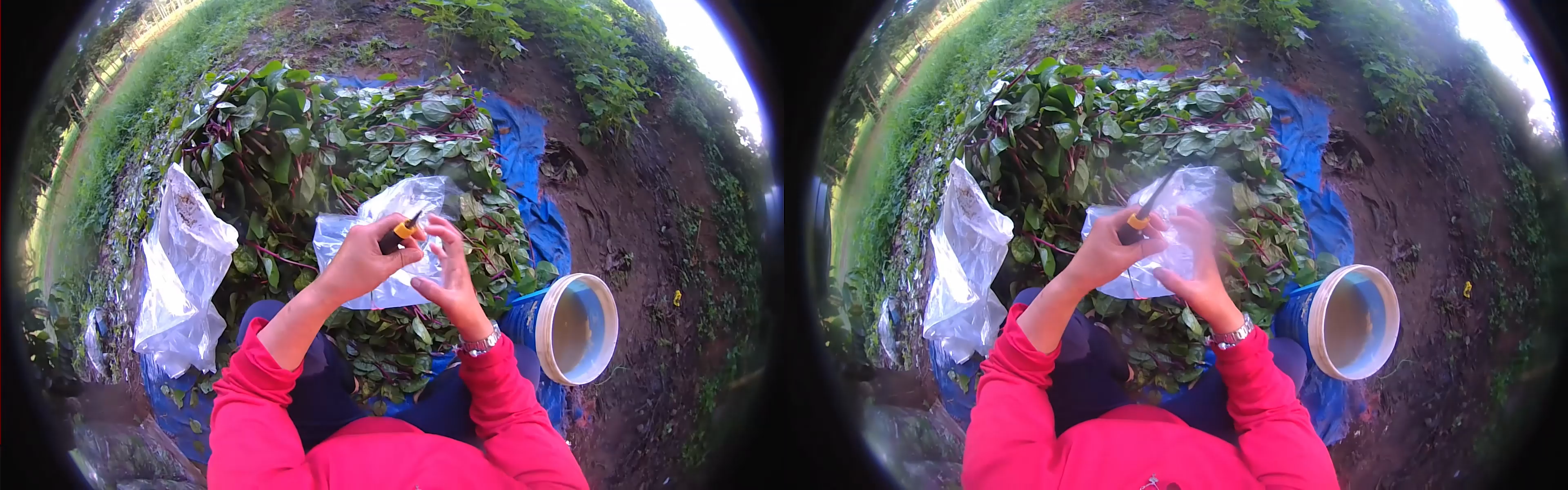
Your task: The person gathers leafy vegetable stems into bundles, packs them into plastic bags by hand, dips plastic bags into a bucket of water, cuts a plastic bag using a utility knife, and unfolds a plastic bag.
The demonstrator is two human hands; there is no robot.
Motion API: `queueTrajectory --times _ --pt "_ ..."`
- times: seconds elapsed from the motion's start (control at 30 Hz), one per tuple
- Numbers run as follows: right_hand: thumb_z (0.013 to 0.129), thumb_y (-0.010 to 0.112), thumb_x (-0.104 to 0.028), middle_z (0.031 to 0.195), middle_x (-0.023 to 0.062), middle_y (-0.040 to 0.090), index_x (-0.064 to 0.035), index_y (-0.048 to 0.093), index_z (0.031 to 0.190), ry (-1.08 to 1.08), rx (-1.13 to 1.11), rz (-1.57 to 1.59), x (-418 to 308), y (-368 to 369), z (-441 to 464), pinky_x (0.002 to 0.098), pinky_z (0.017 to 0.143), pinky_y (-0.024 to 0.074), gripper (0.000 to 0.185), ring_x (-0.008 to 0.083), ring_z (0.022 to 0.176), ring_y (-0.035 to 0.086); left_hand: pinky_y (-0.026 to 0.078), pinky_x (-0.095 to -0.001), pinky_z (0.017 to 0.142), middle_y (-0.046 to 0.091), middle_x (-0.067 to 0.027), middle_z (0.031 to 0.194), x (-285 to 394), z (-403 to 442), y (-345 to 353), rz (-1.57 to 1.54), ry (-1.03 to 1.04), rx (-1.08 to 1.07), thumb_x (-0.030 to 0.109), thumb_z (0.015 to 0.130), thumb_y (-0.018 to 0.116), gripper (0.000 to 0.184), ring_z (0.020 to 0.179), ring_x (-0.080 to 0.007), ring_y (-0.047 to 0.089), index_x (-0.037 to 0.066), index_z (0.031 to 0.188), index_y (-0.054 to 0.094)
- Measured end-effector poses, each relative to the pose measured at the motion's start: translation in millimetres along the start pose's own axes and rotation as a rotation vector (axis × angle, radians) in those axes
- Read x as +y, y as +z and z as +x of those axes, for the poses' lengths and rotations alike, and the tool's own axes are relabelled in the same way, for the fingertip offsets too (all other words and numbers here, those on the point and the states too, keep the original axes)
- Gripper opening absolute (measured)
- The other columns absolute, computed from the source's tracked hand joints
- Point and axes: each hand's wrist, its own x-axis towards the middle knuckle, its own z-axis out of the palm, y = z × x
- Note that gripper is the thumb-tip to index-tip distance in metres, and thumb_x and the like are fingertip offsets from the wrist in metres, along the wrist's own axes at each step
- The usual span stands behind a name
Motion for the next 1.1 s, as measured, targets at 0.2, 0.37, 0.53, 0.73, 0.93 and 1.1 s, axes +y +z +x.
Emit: queueTrajectory --times 0.2,0.37,0.53,0.73,0.93,1.1 --pt "0.086 0.055 -0.024 0.107 0.0056 0.050 -0.0024 0.043 0.123 0.306 -0.243 0.472 -3.3 14.6 1.0 0.0288 0.081 0.0408 0.045 0.0137 0.093 0.050 0.042 -0.0218 0.058 0.059 -0.0019 0.071 25.7 -5.8 -3.1 0.237 0.012 0.008 0.007 0.079 0.064 0.013 0.066 -0.0031 0.049 0.001 0.088 0.057" --pt "0.090 0.046 -0.023 0.087 0.0010 0.051 0.0008 0.053 0.111 0.326 -0.155 0.344 -13.6 9.2 2.3 0.0252 0.066 0.0398 0.032 0.0097 0.071 0.047 0.041 -0.0213 0.058 0.056 0.0005 0.072 0.8 -1.2 -11.1 0.135 0.005 0.110 0.007 0.080 0.062 0.014 0.064 -0.0044 0.048 0.002 0.090 0.055" --pt "0.089 0.049 -0.020 0.073 -0.0005 0.050 0.0023 0.055 0.101 0.346 -0.023 0.385 3.3 7.4 -1.6 0.0212 0.067 0.0385 0.026 0.0079 0.068 0.046 0.042 -0.0224 0.062 0.056 -0.0014 0.078 -7.8 5.3 -11.6 0.173 -0.031 0.161 0.022 0.083 0.060 0.034 0.070 -0.0066 0.050 0.008 0.113 0.050" --pt "0.088 0.053 -0.017 0.071 -0.0009 0.051 0.0006 0.055 0.095 0.321 0.327 0.460 11.4 2.6 0.8 0.0201 0.063 0.0386 0.019 0.0068 0.064 0.047 0.039 -0.0206 0.062 0.048 -0.0003 0.081 -19.9 1.9 -11.2 -0.132 -0.101 -0.006 0.031 0.090 0.049 0.039 0.068 -0.0062 0.044 0.008 0.120 0.043" --pt "0.087 0.054 -0.016 0.071 -0.0013 0.051 0.0001 0.055 0.095 0.271 0.353 0.388 6.6 3.0 0.0 0.0197 0.062 0.0382 0.018 0.0062 0.064 0.047 0.034 -0.0201 0.059 0.044 0.0021 0.069 -7.5 -1.0 0.4 -0.055 -0.103 -0.209 0.036 0.093 0.039 0.046 0.063 -0.0063 0.039 0.011 0.131 0.035" --pt "0.087 0.053 -0.015 0.072 -0.0011 0.052 -0.0011 0.055 0.093 0.226 0.290 0.292 5.7 1.6 -1.2 0.0206 0.062 0.0383 0.015 0.0065 0.066 0.048 0.040 -0.0236 0.062 0.044 0.0017 0.071 -10.7 -0.9 -1.9 -0.056 -0.199 -0.346 0.041 0.091 0.043 0.060 0.066 -0.0081 0.043 0.012 0.139 0.021"
